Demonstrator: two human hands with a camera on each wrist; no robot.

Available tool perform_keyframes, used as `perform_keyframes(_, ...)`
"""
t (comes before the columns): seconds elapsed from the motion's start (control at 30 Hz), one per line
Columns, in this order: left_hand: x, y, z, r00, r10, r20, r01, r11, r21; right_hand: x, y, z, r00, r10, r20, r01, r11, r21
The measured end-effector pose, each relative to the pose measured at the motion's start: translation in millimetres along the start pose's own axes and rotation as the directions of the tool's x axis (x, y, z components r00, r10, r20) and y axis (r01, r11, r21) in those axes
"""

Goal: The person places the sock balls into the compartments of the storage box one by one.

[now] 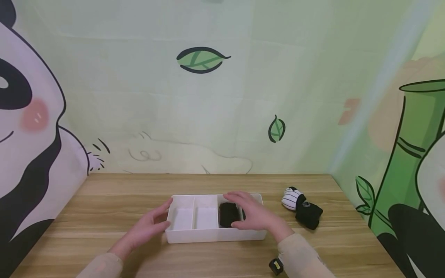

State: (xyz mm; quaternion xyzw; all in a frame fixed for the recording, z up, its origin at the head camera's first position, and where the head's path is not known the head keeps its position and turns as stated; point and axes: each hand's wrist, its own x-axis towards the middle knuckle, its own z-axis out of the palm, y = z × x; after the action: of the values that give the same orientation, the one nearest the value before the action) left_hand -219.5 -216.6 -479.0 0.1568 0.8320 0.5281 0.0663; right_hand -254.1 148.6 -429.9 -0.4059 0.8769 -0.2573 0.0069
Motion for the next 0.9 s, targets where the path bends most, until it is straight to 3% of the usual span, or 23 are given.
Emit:
perform_keyframes(0.27, 0.4, -1.0, -0.6, 1.0, -0.004, 0.005, 0.004, 1.0, -0.013, -4.1, 1.1, -0.8, 0.997, 0.061, -0.039, -0.061, 0.998, 0.009)
perform_keyframes(0.6, 0.6, -1.7, -0.4, 1.0, 0.0, 0.007, 0.0, 1.0, -0.026, -13.8, 3.2, -2.7, 0.991, 0.009, -0.134, -0.004, 0.999, 0.032)
perform_keyframes(0.9, 1.0, -3.0, -0.5, 1.0, -0.008, 0.004, 0.008, 0.999, -0.034, -26.9, 5.7, -8.9, 0.978, 0.023, -0.209, -0.015, 0.999, 0.038)
